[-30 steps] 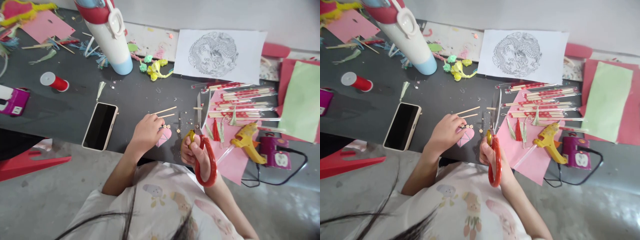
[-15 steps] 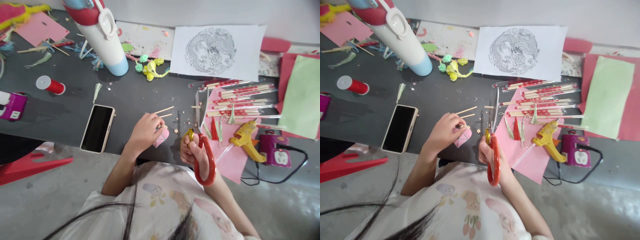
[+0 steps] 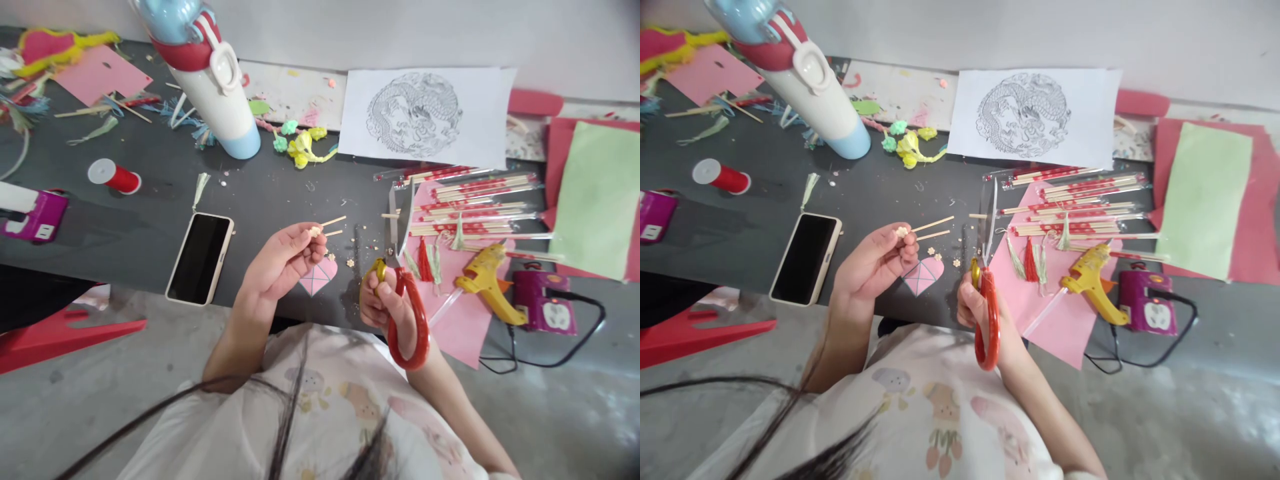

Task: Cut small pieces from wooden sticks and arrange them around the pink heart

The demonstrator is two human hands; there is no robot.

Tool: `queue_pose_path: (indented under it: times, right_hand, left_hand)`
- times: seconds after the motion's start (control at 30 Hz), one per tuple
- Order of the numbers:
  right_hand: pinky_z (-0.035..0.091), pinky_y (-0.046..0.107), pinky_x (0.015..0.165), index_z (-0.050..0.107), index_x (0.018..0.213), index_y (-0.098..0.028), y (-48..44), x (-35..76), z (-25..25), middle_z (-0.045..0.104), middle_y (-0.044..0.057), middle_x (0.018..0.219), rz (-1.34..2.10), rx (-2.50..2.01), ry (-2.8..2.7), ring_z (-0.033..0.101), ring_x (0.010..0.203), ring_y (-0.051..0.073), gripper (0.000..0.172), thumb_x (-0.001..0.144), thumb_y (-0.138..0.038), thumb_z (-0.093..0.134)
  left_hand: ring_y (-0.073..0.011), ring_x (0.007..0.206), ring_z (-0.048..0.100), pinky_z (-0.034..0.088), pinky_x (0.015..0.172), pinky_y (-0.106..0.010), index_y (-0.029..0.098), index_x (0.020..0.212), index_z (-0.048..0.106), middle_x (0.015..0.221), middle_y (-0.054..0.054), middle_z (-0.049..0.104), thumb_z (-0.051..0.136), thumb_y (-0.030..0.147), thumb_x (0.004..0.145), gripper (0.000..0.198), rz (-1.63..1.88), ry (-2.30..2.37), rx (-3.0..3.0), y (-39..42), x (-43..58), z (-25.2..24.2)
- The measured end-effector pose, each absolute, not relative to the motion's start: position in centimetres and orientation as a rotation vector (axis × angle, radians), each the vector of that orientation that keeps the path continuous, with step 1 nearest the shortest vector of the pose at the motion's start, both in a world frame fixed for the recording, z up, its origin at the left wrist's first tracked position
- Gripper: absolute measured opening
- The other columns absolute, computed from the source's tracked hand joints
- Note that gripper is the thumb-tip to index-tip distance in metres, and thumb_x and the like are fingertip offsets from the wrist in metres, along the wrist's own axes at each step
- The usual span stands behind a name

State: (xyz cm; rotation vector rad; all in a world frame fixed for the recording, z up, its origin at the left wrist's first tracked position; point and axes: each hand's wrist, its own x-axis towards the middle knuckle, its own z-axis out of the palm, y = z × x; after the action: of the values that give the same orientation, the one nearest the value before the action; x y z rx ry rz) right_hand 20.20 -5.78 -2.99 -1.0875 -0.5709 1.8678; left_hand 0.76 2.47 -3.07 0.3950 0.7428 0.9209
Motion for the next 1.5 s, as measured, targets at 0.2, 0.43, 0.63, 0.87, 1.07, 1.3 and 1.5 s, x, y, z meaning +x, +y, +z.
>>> queue_pose_path:
  times: [0.2,0.43,0.63,0.87,1.07,1.3,1.5]
  right_hand:
    - [0.02,0.02,0.044,0.045,0.084,-0.023,-5.8,20.1,-2.9,0.028,-0.009,0.066,1.878,-1.089,-0.576,0.018,0.049,0.006,0.035,0.087,-0.051,0.066]
    - [0.02,0.019,0.042,0.043,0.079,-0.023,-5.1,20.0,-3.1,0.031,-0.01,0.062,1.896,-1.103,-0.567,0.019,0.046,0.004,0.041,0.081,-0.054,0.07]
    - [0.02,0.019,0.042,0.045,0.079,-0.022,-4.0,19.5,-2.5,0.032,-0.01,0.059,1.926,-1.086,-0.714,0.021,0.044,0.004,0.043,0.08,-0.057,0.07]
    - [0.02,0.018,0.039,0.045,0.076,-0.022,-2.1,18.5,-2.3,0.033,-0.01,0.057,2.012,-1.033,-0.821,0.02,0.041,0.003,0.051,0.073,-0.065,0.072]
    - [0.021,0.018,0.041,0.045,0.071,-0.021,-1.6,16.8,-1.2,0.034,-0.008,0.058,2.021,-1.006,-0.878,0.022,0.043,0.003,0.046,0.082,-0.06,0.066]
    - [0.017,0.02,0.037,0.051,0.077,-0.024,-1.0,15.7,-2.3,0.034,-0.008,0.058,2.067,-0.918,-0.882,0.013,0.04,0.004,0.039,0.086,-0.061,0.057]
    - [0.021,0.02,0.04,0.053,0.076,-0.023,-1.1,14.1,-1.3,0.036,-0.006,0.059,1.994,-1.024,-0.893,0.019,0.043,0.005,0.034,0.087,-0.054,0.06]
  left_hand:
    - [-0.0054,0.07,0.059,0.05,0.066,-0.014,0.016,0.087,0.072,0.08,-0.001,0.065,0.083,0.024,0.072,0.021,0.953,0.734,0.364,2.4,0.8,-3.0]
    - [-0.0058,0.066,0.057,0.045,0.059,-0.014,0.018,0.086,0.069,0.076,0.002,0.064,0.083,0.022,0.069,0.022,1.106,0.962,0.594,2.4,0.2,-2.6]
    - [-0.0079,0.076,0.058,0.045,0.069,-0.017,0.017,0.084,0.069,0.082,0.001,0.064,0.084,0.024,0.066,0.025,1.227,1.075,0.732,2.8,-0.8,-1.3]
    - [-0.0122,0.084,0.06,0.049,0.078,-0.022,0.018,0.087,0.069,0.088,-0.002,0.067,0.083,0.029,0.069,0.026,1.322,1.109,0.884,3.4,-2.4,0.7]
    - [-0.0157,0.085,0.063,0.051,0.079,-0.026,0.018,0.09,0.069,0.091,-0.005,0.068,0.076,0.032,0.075,0.021,1.271,1.19,1.055,3.7,-4.4,2.2]
    - [-0.015,0.075,0.064,0.05,0.073,-0.025,0.016,0.082,0.069,0.078,-0.002,0.069,0.077,0.017,0.072,0.013,1.223,1.427,1.198,9.1,-10.4,1.2]
    - [-0.0163,0.089,0.064,0.056,0.08,-0.035,0.012,0.1,0.063,0.099,-0.005,0.066,0.064,0.03,0.092,0.02,1.129,1.827,1.209,19.1,-18.1,0.0]
